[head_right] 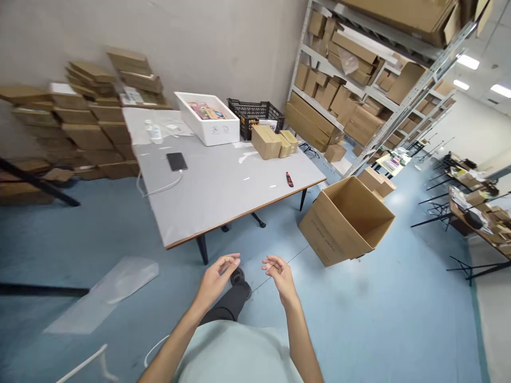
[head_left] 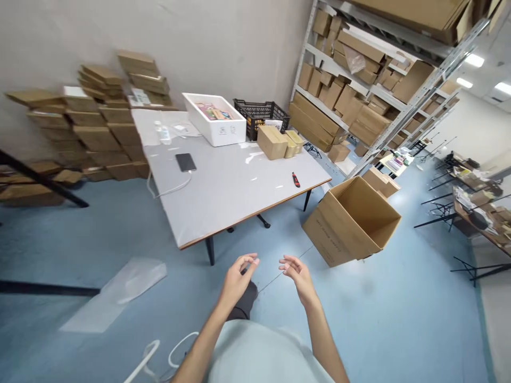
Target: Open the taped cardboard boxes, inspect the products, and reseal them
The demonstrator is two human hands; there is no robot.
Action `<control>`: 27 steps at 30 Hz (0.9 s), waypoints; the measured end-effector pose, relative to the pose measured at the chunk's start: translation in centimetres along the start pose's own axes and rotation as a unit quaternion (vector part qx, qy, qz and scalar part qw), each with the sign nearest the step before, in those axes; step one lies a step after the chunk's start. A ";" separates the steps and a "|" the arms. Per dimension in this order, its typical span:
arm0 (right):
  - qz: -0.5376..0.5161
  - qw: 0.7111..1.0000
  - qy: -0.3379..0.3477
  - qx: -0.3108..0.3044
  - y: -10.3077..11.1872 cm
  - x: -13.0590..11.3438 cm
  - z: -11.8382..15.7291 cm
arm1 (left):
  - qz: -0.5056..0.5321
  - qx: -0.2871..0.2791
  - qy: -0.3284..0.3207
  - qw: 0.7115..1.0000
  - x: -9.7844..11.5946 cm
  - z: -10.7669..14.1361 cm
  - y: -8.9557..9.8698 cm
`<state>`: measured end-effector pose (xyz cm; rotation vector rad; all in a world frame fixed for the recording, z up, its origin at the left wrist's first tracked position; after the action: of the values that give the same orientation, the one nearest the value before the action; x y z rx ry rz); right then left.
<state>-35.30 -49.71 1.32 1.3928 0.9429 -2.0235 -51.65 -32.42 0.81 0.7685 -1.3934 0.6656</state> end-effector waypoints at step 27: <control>0.022 0.995 -0.017 0.095 10.2 -16.7 -57.8 | -0.017 0.049 0.006 0.999 9.3 -52.2 -11.3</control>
<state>11.92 -11.01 0.78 1.4579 0.7130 -2.1424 -10.67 2.25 8.18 0.8622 -1.3420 0.7153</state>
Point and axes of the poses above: each hand's wrist, its own z-axis away from the middle knuckle, its own y-axis out of the back of the hand, x = y × z, the point moved 2 cm from there along -z, towards the middle knuckle, and after that the axes turned 5 degrees about -x, right-handed, at the moved point
